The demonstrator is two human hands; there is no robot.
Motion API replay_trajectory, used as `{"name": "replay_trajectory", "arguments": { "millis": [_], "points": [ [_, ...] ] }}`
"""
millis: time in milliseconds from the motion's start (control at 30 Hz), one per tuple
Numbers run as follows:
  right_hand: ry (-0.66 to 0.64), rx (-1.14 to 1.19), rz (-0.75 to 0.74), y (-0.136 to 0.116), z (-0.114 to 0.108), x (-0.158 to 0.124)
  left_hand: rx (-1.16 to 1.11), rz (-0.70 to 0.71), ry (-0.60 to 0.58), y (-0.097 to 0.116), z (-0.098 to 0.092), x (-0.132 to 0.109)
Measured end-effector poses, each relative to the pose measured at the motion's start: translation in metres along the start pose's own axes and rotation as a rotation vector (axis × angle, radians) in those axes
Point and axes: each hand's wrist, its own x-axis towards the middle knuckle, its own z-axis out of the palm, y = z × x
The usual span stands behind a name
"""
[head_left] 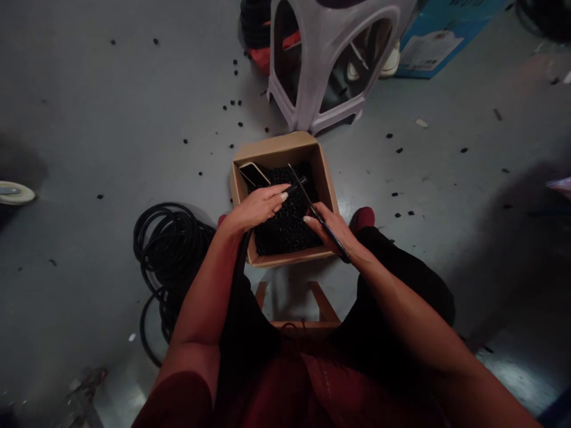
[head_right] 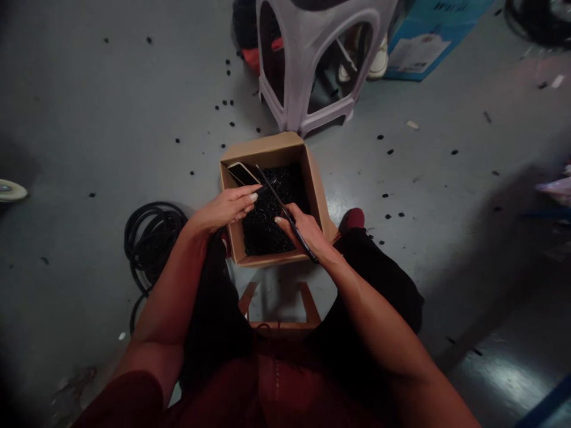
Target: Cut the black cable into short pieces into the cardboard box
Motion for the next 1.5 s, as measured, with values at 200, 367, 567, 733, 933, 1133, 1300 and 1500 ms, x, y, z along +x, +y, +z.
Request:
{"name": "replay_trajectory", "arguments": {
  "millis": [200,367,567,733,933,1133,1300,1500],
  "points": [
    [-0.004,-0.019,0.017,0.000,0.002,-0.001,0.015,-0.003,-0.013,-0.002,-0.001,0.000],
    [0.018,-0.022,0.037,0.001,0.004,-0.001,0.112,0.043,0.010,-0.005,-0.002,0.001],
    [-0.048,-0.027,0.083,0.006,0.005,0.004,0.493,0.162,0.094,-0.009,0.001,0.008],
    [-0.121,0.014,0.109,0.014,0.004,0.007,0.788,0.079,0.174,-0.012,0.016,0.009],
    [-0.084,-0.019,0.068,0.017,0.006,0.008,1.012,0.001,0.219,-0.009,0.027,0.003],
    [-0.098,-0.080,0.055,0.015,0.007,0.007,1.066,0.001,0.210,-0.008,0.023,-0.001],
    [-0.090,-0.139,0.084,0.013,0.009,0.006,1.066,0.011,0.209,-0.011,0.022,0.000],
    [-0.095,-0.169,0.094,0.012,0.009,0.008,1.051,0.006,0.183,-0.014,0.021,0.003]
  ]
}}
